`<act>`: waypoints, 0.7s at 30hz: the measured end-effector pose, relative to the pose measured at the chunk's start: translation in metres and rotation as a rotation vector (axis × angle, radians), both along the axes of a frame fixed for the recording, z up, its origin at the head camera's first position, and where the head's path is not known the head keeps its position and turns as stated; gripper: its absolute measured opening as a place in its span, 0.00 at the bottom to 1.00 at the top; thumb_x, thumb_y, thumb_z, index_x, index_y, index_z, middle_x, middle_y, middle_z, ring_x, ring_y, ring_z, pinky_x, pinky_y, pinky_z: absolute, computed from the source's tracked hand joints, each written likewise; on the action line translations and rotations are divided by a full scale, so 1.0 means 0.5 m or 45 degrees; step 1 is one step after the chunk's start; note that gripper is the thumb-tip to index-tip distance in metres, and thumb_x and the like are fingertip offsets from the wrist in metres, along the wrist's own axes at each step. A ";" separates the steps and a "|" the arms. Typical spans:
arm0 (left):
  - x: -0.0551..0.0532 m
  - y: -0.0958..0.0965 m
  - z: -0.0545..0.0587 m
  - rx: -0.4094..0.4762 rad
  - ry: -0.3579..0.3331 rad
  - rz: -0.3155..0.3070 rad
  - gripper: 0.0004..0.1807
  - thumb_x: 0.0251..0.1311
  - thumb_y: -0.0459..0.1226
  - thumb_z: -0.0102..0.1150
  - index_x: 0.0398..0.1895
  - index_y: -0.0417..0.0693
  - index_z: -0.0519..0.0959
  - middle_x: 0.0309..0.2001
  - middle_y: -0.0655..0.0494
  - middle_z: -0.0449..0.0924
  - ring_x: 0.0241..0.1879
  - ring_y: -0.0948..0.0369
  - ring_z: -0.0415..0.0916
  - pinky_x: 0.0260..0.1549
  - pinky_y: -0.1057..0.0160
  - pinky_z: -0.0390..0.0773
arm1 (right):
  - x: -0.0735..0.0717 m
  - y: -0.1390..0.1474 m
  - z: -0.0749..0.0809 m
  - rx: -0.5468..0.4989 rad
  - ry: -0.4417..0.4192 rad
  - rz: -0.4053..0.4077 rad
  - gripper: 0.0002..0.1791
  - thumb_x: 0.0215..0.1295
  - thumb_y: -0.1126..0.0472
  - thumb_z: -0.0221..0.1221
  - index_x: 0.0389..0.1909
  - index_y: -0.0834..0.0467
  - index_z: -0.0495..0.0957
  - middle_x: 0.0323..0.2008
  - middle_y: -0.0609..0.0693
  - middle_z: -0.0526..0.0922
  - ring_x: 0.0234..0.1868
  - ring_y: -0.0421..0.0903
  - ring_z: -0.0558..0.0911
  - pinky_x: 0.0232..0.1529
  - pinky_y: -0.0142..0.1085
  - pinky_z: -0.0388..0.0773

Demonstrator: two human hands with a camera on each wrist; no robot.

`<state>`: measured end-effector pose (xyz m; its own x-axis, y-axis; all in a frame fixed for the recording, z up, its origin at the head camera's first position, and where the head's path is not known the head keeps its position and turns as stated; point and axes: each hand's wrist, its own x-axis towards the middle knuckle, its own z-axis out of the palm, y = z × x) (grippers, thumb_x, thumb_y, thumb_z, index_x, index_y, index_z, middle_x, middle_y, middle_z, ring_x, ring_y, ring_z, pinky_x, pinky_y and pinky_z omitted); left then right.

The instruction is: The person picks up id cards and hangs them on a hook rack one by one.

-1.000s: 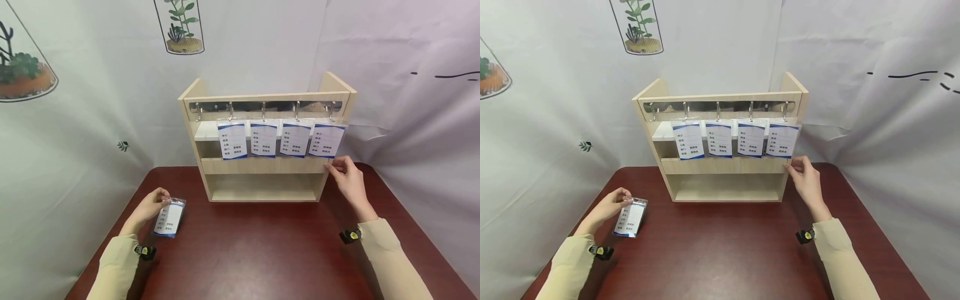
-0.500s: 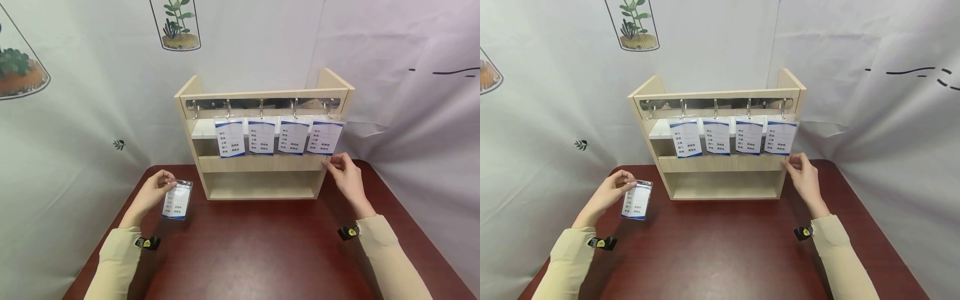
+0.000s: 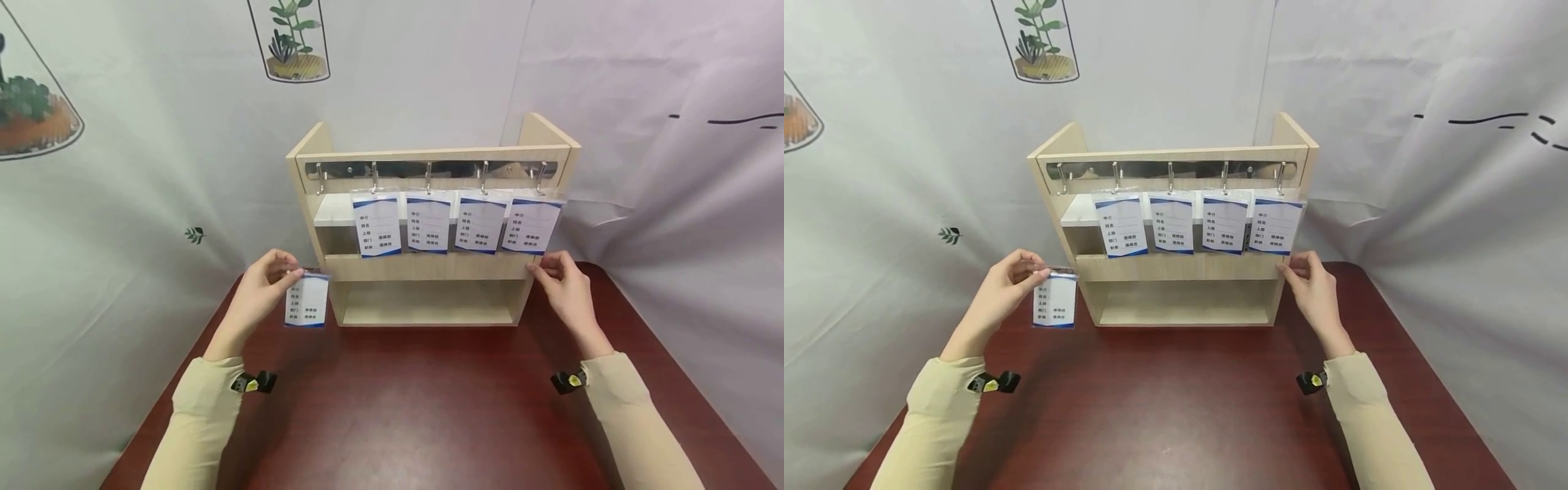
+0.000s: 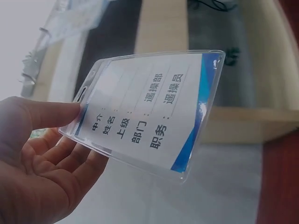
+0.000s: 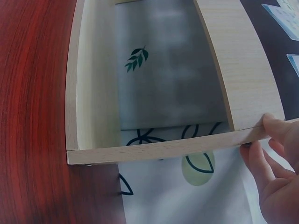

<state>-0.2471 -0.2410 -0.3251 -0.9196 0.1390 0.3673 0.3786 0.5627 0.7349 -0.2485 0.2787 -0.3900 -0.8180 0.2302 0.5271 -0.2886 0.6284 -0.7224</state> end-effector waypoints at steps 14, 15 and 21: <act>-0.010 0.046 0.051 0.226 0.168 -0.040 0.14 0.67 0.35 0.64 0.47 0.34 0.76 0.45 0.41 0.84 0.41 0.65 0.79 0.42 0.72 0.75 | 0.000 -0.004 0.001 0.012 -0.007 0.011 0.17 0.70 0.56 0.64 0.47 0.66 0.74 0.43 0.62 0.85 0.37 0.18 0.74 0.38 0.14 0.71; -0.010 0.049 0.053 0.231 0.172 -0.042 0.14 0.67 0.35 0.64 0.47 0.33 0.75 0.45 0.42 0.84 0.41 0.65 0.79 0.42 0.72 0.75 | 0.001 -0.004 0.001 0.014 -0.009 0.008 0.17 0.70 0.56 0.64 0.46 0.66 0.74 0.43 0.62 0.85 0.37 0.18 0.73 0.38 0.14 0.71; -0.013 0.061 0.080 0.301 0.232 -0.058 0.12 0.67 0.32 0.63 0.47 0.32 0.75 0.42 0.48 0.83 0.38 0.64 0.80 0.40 0.70 0.76 | 0.006 0.000 0.003 0.025 -0.024 0.001 0.18 0.70 0.54 0.64 0.47 0.64 0.74 0.44 0.62 0.85 0.38 0.18 0.73 0.37 0.14 0.70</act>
<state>-0.2535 -0.2104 -0.2851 -0.8304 0.0698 0.5528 0.5372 0.3636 0.7611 -0.2453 0.2785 -0.3887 -0.8279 0.2194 0.5161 -0.2759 0.6420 -0.7154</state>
